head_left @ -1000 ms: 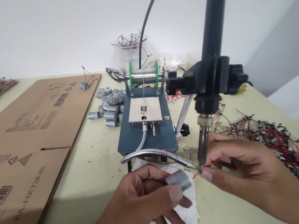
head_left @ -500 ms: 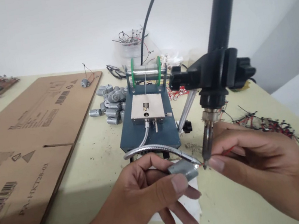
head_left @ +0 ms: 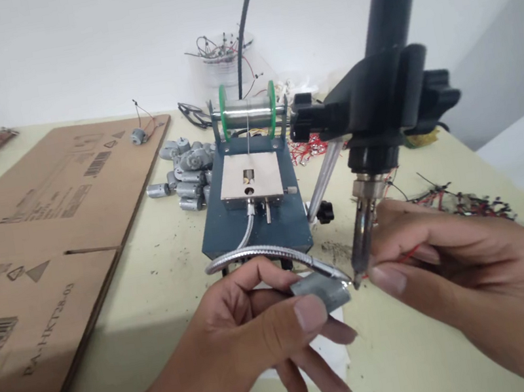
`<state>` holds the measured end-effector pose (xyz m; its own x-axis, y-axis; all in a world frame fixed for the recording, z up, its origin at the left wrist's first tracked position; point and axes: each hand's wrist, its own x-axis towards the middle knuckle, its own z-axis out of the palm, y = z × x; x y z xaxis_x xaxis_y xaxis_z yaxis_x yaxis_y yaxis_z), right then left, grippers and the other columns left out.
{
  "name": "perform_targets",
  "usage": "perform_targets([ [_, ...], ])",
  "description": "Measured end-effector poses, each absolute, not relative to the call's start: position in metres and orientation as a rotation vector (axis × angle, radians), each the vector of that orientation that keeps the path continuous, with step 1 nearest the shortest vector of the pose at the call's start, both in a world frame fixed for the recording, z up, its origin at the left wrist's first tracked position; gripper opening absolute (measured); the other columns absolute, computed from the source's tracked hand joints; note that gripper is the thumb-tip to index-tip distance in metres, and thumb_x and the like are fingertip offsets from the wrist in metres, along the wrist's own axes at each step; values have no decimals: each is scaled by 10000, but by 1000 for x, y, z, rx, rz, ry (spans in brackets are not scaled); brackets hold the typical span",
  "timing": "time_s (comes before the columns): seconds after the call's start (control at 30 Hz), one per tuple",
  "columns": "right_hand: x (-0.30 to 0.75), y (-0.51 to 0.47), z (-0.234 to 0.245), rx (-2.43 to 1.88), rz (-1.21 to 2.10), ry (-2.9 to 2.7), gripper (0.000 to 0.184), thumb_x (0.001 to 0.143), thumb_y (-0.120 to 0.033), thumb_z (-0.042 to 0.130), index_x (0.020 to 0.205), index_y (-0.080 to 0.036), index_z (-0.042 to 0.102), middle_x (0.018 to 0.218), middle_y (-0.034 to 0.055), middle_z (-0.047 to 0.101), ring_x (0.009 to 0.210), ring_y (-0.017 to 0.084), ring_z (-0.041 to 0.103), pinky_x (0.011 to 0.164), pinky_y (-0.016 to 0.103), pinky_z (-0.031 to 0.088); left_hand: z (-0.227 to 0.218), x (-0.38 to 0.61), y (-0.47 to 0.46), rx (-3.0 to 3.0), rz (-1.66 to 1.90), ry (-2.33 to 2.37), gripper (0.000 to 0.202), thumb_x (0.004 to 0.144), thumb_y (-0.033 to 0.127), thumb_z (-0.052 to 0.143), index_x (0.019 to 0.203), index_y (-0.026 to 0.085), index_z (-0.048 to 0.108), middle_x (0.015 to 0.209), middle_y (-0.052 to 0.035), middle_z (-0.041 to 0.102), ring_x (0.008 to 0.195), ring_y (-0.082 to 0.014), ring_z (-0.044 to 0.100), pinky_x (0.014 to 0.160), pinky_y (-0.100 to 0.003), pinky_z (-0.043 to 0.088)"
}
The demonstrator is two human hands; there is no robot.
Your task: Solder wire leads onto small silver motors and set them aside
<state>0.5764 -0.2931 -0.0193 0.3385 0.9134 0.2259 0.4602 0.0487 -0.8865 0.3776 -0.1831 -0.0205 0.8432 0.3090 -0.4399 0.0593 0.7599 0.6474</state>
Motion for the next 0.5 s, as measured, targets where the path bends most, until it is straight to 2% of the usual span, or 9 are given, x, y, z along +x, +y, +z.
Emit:
perform_targets([
  [0.4,576,-292,-18,-1603,553,-1315,162,909,-343,769,757,-299,738,623,-30,593,559,131,520,470,258,378,-22,375,-184,706,125,596,250,903,317,805,861,169,608,789,-37,807,572,-132,750,423,-126,541],
  [0.5,576,-293,-19,-1611,559,-1291,137,887,-331,796,763,-300,744,650,-26,616,590,133,537,490,261,380,-20,374,-185,707,142,606,237,903,299,807,870,168,613,816,-37,814,566,-117,742,427,-116,537],
])
